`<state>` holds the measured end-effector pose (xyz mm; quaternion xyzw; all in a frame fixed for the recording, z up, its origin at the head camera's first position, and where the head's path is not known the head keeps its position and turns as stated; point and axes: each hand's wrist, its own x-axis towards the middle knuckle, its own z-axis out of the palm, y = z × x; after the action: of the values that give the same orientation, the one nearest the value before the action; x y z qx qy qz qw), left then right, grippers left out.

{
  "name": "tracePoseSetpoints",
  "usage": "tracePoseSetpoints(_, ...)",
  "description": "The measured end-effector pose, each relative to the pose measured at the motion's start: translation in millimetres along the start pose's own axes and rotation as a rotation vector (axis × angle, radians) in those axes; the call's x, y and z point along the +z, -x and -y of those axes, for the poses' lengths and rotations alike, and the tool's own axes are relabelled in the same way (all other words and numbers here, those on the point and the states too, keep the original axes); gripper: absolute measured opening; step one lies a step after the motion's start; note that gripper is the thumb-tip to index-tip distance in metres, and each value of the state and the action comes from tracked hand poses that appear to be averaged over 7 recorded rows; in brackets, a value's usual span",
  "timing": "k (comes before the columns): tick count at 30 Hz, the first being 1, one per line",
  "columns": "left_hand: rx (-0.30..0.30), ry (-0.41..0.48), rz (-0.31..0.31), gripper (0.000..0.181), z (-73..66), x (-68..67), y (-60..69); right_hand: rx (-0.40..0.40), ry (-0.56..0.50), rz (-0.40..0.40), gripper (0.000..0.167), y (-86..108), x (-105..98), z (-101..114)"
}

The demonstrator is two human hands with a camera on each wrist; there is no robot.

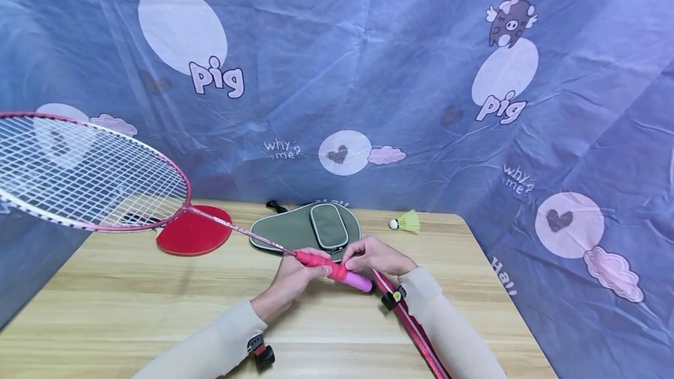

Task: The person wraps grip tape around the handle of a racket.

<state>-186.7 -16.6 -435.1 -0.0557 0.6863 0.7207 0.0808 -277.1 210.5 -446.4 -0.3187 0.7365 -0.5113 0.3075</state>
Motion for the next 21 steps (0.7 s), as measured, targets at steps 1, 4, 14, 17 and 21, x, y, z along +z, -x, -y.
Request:
tracePoseSetpoints(1,0.002,-0.002,0.004,0.036,0.5,-0.2,-0.2,-0.003,-0.007,0.008,0.012,0.0,0.0,-0.1)
tracePoseSetpoints(4,0.006,-0.007,0.018,0.038,1.2,-1.0,-0.6,0.010,0.000,-0.003,0.012,-0.6,0.4,-0.7)
tracePoseSetpoints(14,0.004,-0.011,0.052,0.038,0.6,-4.3,-0.7,0.094,0.058,-0.078,0.016,-1.4,0.6,-2.1)
tracePoseSetpoints(17,-0.005,-0.004,0.069,0.039,0.7,-4.4,-0.5,0.093,-0.004,-0.020,0.017,-0.6,-0.6,-1.2)
tracePoseSetpoints(21,-0.007,0.012,0.086,0.040,-0.7,-4.1,0.5,0.091,-0.082,0.014,0.019,0.6,-0.7,-1.0)
